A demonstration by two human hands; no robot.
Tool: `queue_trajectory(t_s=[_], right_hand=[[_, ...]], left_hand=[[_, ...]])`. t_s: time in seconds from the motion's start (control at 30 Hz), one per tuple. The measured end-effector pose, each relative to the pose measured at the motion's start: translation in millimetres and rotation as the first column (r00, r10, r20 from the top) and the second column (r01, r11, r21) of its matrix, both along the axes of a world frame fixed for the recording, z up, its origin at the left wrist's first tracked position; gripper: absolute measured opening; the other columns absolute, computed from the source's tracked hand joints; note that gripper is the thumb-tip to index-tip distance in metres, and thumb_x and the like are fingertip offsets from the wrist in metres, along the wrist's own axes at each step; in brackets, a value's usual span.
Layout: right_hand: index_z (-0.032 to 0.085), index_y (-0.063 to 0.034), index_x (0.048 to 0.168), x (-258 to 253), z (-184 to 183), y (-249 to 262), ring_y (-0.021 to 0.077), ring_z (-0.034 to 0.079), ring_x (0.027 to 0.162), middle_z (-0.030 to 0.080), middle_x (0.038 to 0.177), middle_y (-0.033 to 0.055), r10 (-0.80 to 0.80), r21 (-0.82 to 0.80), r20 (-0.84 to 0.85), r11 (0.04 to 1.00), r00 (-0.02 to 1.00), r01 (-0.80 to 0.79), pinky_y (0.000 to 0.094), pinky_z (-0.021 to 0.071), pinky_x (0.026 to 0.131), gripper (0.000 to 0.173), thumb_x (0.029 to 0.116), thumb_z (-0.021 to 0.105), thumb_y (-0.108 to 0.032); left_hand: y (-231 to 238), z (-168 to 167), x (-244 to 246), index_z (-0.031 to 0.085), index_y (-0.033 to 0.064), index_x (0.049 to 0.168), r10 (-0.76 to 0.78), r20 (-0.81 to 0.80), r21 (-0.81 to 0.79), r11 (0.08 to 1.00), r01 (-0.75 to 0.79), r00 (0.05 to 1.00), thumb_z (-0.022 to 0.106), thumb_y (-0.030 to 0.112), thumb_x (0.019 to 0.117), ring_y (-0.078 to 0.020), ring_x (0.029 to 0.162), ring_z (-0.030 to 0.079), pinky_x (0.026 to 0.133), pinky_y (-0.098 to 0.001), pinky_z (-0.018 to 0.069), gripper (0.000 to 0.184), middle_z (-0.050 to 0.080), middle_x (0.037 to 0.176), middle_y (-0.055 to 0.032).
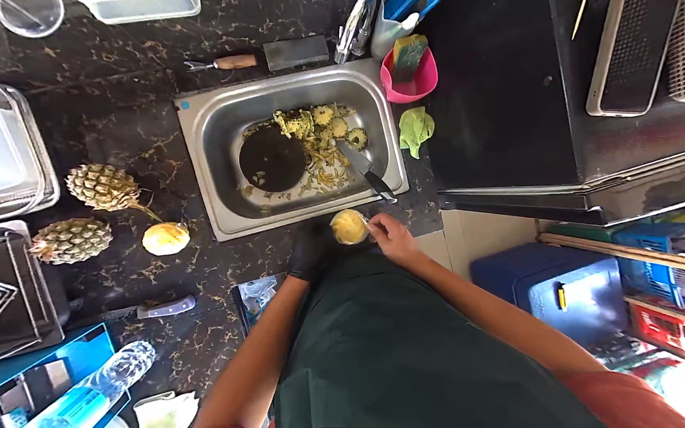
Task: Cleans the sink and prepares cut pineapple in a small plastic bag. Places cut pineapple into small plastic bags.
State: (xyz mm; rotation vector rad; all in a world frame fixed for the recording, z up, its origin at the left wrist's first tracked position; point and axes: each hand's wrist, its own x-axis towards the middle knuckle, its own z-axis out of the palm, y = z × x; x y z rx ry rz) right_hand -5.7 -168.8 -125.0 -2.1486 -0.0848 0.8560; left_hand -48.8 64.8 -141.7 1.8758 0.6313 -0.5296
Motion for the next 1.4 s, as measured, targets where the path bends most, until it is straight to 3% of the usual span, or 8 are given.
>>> queue_trajectory(t_s=[0.17, 0.37, 0.5, 0.7, 0.9, 1.07, 1.17, 1.4], right_hand=[[0.062, -0.0011, 0.122, 12.7, 3.5, 3.1, 0.0186, 0.074, 0.086, 0.072, 0.103, 0.0125, -0.183, 0.069, -0.316, 0.974, 0.931, 0.215, 0.0368, 0.0628, 0.08, 0.032, 0.1088, 0.051, -0.028], [0.063, -0.0062, 0.117, 13.3, 3.4, 0.5, 0.0195, 0.073, 0.089, 0.073, 0.1, 0.0096, -0.131, -0.025, -0.179, 0.991, 0.975, 0.128, 0.041, 0.0606, 0.085, 0.025, 0.1065, 0.054, -0.027], [0.059, -0.0039, 0.131, 11.2, -1.3, -0.9, 0.0218, 0.073, 0.091, 0.07, 0.111, 0.0134, -0.217, 0.151, -0.29, 0.951, 0.932, 0.269, 0.0402, 0.0629, 0.082, 0.036, 0.1042, 0.061, -0.028], [0.066, 0.0009, 0.111, 24.1, -0.7, 3.2, 0.0215, 0.072, 0.081, 0.07, 0.097, 0.0135, -0.269, 0.182, -0.348, 0.92, 0.898, 0.346, 0.0382, 0.0628, 0.077, 0.022, 0.0993, 0.069, -0.017], [0.066, -0.0094, 0.129, 15.9, 4.5, -0.1, 0.024, 0.07, 0.096, 0.072, 0.107, 0.0112, 0.045, -0.136, 0.044, 0.99, 0.998, -0.039, 0.0458, 0.0576, 0.088, 0.03, 0.1007, 0.058, -0.017], [0.071, -0.0112, 0.121, 29.4, 7.3, 13.1, 0.0312, 0.069, 0.106, 0.073, 0.112, 0.0125, 0.199, -0.355, 0.009, 0.917, 0.98, -0.183, 0.0572, 0.0548, 0.092, 0.029, 0.1011, 0.055, -0.024], [0.071, -0.0128, 0.123, 30.7, 3.8, 12.4, 0.0302, 0.068, 0.11, 0.069, 0.12, 0.0119, 0.306, -0.374, 0.127, 0.896, 0.943, -0.24, 0.0537, 0.0566, 0.094, 0.029, 0.1051, 0.054, -0.027], [0.073, -0.0111, 0.114, 22.4, 0.7, 9.3, 0.0262, 0.07, 0.104, 0.071, 0.11, 0.0101, 0.319, -0.283, 0.417, 0.936, 0.851, -0.212, 0.0468, 0.0593, 0.089, 0.024, 0.1048, 0.053, -0.02]], left_hand=[[-2.7, 4.0, -1.5, 0.069, 0.0044, 0.115, 0.117, -0.091, -0.122, 0.984, -0.128, 0.989, 0.071, 0.021, 0.0942, -0.0182, 0.086, 0.07, 0.081, -0.0408, 0.0592, 0.027, 0.073, 0.099, -0.0101], [-6.2, -2.0, -9.2, 0.069, 0.0027, 0.11, 0.271, -0.066, -0.253, 0.927, -0.279, 0.96, 0.07, 0.014, 0.0951, -0.0151, 0.073, 0.066, 0.068, -0.0333, 0.0571, 0.019, 0.071, 0.09, -0.0082], [-12.0, -6.4, -17.9, 0.065, 0.0042, 0.12, 0.292, -0.032, -0.328, 0.901, -0.286, 0.956, 0.075, 0.012, 0.0908, -0.0156, 0.082, 0.068, 0.075, -0.0338, 0.0596, 0.032, 0.071, 0.098, -0.0082], [-15.7, -7.6, -17.9, 0.067, 0.0011, 0.114, 0.29, -0.12, -0.278, 0.908, -0.313, 0.949, 0.076, 0.012, 0.0906, -0.0169, 0.077, 0.07, 0.073, -0.0344, 0.0604, 0.027, 0.073, 0.092, -0.0101], [-28.1, -1.3, -23.4, 0.068, 0.0017, 0.116, 0.278, -0.032, -0.092, 0.956, -0.28, 0.96, 0.073, 0.014, 0.0904, -0.0174, 0.08, 0.069, 0.076, -0.0389, 0.059, 0.029, 0.072, 0.095, -0.0106], [-37.3, 2.1, -18.5, 0.061, 0.0061, 0.13, 0.164, 0.136, -0.025, 0.986, -0.162, 0.977, 0.072, 0.02, 0.0891, -0.0181, 0.082, 0.067, 0.075, -0.0407, 0.0582, 0.044, 0.07, 0.101, -0.0104], [-36.2, -6.3, -11.3, 0.065, 0.0128, 0.128, 0.061, 0.253, 0.014, 0.998, -0.067, 0.965, 0.081, 0.036, 0.083, -0.0208, 0.111, 0.063, 0.096, -0.0451, 0.0545, 0.053, 0.066, 0.121, -0.0091], [-31.5, -16.4, 4.1, 0.06, 0.0108, 0.135, 0.002, 0.17, -0.015, 1.0, 0.001, 0.986, 0.088, 0.035, 0.0759, -0.0262, 0.113, 0.064, 0.099, -0.0502, 0.0532, 0.07, 0.068, 0.12, -0.013]])
